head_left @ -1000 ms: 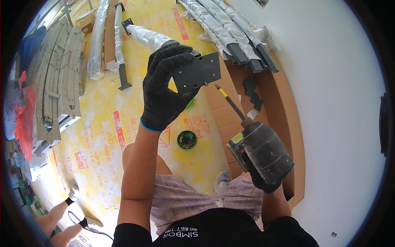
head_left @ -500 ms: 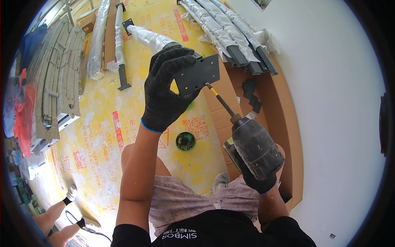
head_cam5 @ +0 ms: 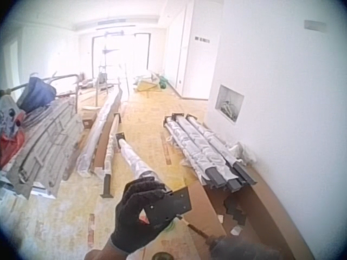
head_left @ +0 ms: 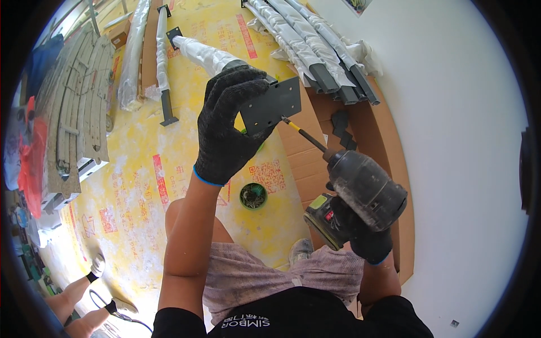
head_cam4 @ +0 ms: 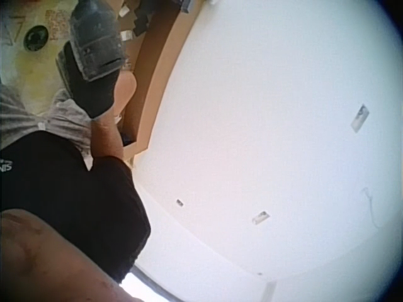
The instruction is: Using an impact driver to attach metal brackets to support poles for a construction or renovation project.
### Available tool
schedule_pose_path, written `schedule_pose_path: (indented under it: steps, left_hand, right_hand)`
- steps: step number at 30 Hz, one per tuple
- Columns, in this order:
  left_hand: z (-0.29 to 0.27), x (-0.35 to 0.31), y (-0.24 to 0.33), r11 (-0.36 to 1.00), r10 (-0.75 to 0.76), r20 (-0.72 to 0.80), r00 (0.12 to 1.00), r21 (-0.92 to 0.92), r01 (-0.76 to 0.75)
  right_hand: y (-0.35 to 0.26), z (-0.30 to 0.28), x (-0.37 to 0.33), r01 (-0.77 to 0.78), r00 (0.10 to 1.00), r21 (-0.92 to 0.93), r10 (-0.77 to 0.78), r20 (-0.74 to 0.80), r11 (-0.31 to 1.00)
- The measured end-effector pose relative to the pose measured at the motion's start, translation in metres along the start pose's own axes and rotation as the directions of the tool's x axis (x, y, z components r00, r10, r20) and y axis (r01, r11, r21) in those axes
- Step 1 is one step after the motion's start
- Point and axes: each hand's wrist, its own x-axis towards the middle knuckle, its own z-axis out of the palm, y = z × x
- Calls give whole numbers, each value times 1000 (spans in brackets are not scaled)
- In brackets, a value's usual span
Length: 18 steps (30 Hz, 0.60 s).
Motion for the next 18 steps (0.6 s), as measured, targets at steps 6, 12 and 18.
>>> schedule_pose_path:
  steps: [6, 12, 18]
  left_hand:
    - [3, 4, 5, 1000, -24, -14, 1000, -19, 24]
    - [5, -1, 3, 998, -61, 6, 998, -36, 61]
    - [13, -5, 1, 988, -131, 7, 991, -79, 131]
  right_hand:
    - [-27, -19, 15, 181, 981, -445, -127, 148, 877]
    - [-15, -27, 20, 352, 934, -559, -239, 266, 751]
    - [-10, -27, 20, 293, 951, -522, -189, 244, 801]
